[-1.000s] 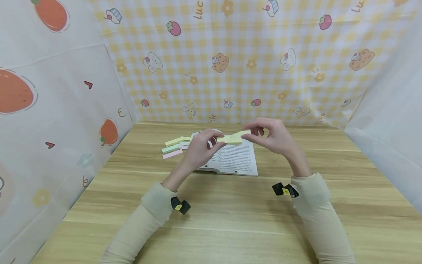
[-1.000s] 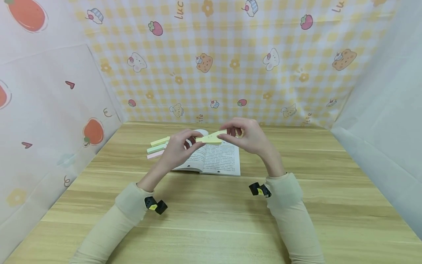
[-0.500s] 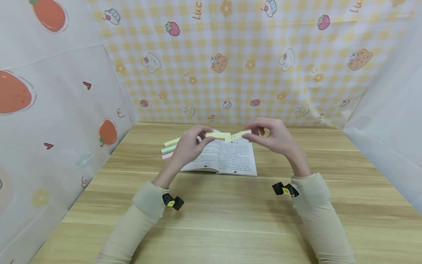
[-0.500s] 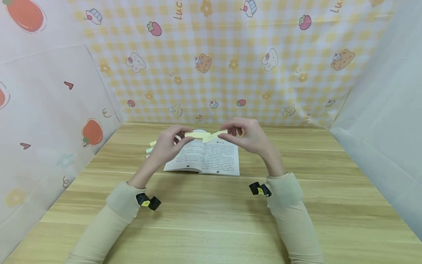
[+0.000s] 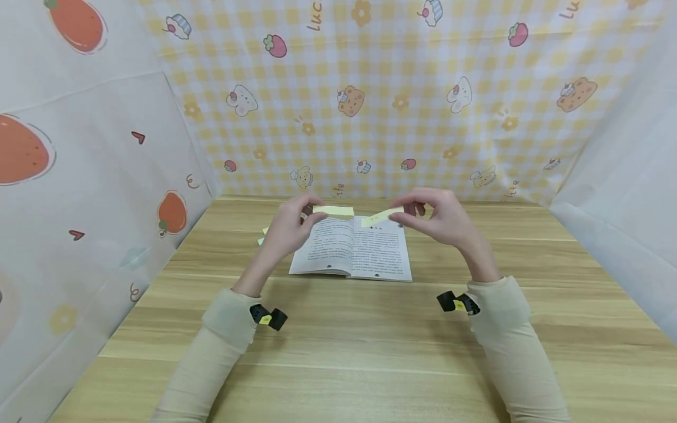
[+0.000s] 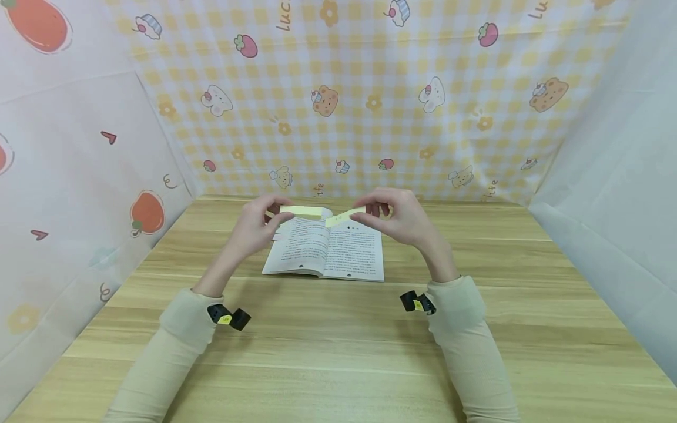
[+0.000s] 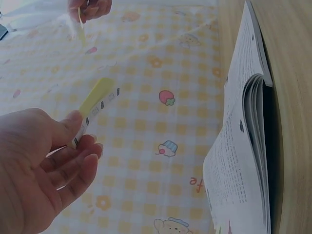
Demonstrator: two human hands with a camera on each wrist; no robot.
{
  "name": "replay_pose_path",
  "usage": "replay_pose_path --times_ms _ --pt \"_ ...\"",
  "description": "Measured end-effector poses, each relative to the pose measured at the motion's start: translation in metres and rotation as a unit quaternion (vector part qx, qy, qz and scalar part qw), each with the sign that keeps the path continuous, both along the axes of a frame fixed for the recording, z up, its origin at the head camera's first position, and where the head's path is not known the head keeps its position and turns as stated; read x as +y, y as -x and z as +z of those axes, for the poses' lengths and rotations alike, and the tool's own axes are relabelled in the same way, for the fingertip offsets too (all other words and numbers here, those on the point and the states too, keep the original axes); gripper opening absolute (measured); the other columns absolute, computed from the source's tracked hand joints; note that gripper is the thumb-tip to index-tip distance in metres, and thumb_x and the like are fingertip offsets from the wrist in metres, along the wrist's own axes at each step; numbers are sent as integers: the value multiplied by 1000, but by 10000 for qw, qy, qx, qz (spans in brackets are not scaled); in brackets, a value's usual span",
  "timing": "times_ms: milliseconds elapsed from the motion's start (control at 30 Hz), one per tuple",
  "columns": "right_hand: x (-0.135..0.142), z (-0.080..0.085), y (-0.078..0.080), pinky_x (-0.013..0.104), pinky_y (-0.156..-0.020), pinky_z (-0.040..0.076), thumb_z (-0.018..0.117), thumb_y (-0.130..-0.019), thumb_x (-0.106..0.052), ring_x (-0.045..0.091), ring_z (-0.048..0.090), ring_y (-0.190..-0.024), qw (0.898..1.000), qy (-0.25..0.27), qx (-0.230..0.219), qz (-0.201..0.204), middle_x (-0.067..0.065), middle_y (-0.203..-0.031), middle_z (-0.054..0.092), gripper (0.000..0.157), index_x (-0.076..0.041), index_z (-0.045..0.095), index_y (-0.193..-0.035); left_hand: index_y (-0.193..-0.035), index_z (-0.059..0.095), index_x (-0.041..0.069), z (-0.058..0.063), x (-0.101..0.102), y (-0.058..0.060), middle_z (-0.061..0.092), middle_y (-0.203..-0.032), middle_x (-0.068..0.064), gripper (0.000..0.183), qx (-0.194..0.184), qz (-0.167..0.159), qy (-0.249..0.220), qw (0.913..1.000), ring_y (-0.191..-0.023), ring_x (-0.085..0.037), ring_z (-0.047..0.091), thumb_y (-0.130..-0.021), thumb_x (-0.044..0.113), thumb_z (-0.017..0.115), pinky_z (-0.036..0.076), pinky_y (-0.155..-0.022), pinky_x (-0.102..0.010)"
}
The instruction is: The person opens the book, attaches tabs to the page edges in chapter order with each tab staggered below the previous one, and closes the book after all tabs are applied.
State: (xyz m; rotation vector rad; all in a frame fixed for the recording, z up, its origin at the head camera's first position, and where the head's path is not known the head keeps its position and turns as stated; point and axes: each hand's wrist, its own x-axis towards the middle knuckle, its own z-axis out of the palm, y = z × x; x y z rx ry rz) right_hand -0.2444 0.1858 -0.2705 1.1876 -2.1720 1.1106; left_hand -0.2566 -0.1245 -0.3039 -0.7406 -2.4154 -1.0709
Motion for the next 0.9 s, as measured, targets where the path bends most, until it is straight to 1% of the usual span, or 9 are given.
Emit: replay_pose_path --times_ms 200,400,667,900 --pt "0 1 0 23 -61 35 80 -81 6 13 46 -66 10000 41 -19 -3 -4 -72 58 24 -9 78 -100 -113 68 -1 4 -7 1 65 -100 -13 18 -283 121 -79 9995 -87 -26 62 -97 9 68 52 -72 -36" --pt "0 1 0 23 -61 35 80 -81 6 12 45 -66 10000 29 -32 -12 -3 -71 58 23 -7 78 -100 -116 67 1 4 -18 5 65 -101 -12 21 -490 282 -73 9984 -90 -26 62 -98 10 68 51 -72 -36" --pt "0 0 1 23 -61 35 80 -81 6 12 45 -66 10000 0 -13 -18 -3 -71 58 23 -7 78 -100 -118 67 0 4 -32 10 65 -101 -12 24 -587 511 -41 9970 -91 -27 62 -97 11 68 48 -75 -38" --pt "0 -1 1 23 -60 35 80 -81 6 12 45 -66 10000 -22 -4 -23 -4 -71 58 23 -7 78 -99 -117 67 -1 1 -40 13 65 -103 -15 23 -646 533 21 9965 -92 -29 61 -97 12 68 49 -74 -38"
